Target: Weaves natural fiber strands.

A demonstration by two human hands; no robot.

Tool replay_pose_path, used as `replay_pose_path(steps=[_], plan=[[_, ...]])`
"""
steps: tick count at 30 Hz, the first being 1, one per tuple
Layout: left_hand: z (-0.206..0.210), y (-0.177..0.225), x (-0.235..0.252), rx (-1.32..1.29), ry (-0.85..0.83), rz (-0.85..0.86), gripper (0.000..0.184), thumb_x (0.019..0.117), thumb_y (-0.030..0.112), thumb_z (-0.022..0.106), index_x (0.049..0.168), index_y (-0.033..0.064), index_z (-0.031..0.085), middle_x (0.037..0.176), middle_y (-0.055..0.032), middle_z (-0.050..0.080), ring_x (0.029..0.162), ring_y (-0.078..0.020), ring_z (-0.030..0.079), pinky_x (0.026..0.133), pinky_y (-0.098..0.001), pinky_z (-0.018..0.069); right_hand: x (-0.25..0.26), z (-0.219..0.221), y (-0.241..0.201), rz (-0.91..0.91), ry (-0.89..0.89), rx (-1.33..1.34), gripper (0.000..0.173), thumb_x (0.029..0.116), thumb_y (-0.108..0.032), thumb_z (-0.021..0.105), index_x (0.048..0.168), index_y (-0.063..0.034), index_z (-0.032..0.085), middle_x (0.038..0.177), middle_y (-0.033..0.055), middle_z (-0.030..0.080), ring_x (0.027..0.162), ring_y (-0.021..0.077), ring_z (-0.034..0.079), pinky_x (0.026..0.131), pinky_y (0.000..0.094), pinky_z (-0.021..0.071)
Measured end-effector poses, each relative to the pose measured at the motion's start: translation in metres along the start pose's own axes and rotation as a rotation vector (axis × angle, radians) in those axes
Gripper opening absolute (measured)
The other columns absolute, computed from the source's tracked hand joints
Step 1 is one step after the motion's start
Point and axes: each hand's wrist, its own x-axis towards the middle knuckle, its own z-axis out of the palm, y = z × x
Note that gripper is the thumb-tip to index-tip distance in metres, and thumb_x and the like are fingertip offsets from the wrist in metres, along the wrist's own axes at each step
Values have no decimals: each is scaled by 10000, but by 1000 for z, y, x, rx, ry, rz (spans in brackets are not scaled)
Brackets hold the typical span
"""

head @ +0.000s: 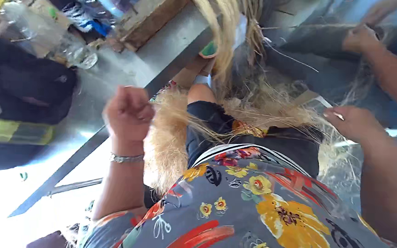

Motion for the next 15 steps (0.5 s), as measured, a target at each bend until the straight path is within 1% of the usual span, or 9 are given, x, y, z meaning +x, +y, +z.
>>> replay_pose_path(steps=[3,5,6,8,9,10,11,13,15], plan=[[58,1,12,0,-216,19,477,1068,332,282,686,301,566,664,162,549,550,34,446,491,-156,354,10,-26,-130,-558,174,258,564,965,-386,631,1354,22,619,1389,252,596,1332,402,539,1122,590,416],[88,-3,18,6,-346,52,445,1072,348,332,697,269,559,674,145,538,548,32,427,488,-155,334,17,-15,-198,-878,154,482,756,899,-531,686,1413,11,569,1417,179,593,1345,270,537,1135,477,439],[97,-5,21,6,-385,67,436,1078,352,350,711,246,560,677,135,532,546,29,416,486,-155,321,17,-7,-227,-978,67,599,800,879,-506,724,1449,18,524,1416,154,595,1337,213,541,1134,430,448],[102,-6,25,11,-411,97,421,1082,352,367,735,223,569,677,127,524,548,27,411,492,-154,321,14,10,-262,-1003,-181,865,657,899,-260,744,1436,31,503,1277,92,654,1171,80,618,1025,278,516],[97,-5,26,16,-404,108,420,1085,356,367,745,222,575,691,123,526,558,20,420,497,-158,329,13,16,-268,-930,-294,1001,440,946,-154,685,1330,22,565,1090,51,656,948,46,636,844,220,554],[87,-2,27,32,-379,122,418,1079,366,369,741,239,581,714,128,545,570,23,430,498,-157,331,11,20,-267,-843,-376,1101,200,994,-106,604,1166,-4,612,855,-5,616,698,22,580,629,191,519],[73,1,25,49,-337,129,417,1073,376,368,734,268,587,723,142,555,576,28,440,497,-153,337,12,19,-257,-789,-433,1114,113,1031,-114,527,1019,-59,624,702,-68,544,558,-8,492,506,164,440],[30,5,20,14,-226,135,421,1068,381,367,735,300,612,718,160,568,573,27,458,495,-156,355,20,14,-219,-781,-418,979,237,1049,-127,450,901,-102,633,639,-117,478,508,-44,381,463,140,327],[-23,4,7,-11,-77,164,454,1075,389,322,730,308,605,703,167,550,554,23,448,477,-154,356,29,10,-174,-760,-272,806,249,1032,-122,464,859,-109,643,698,-125,548,574,-71,416,530,127,359]])
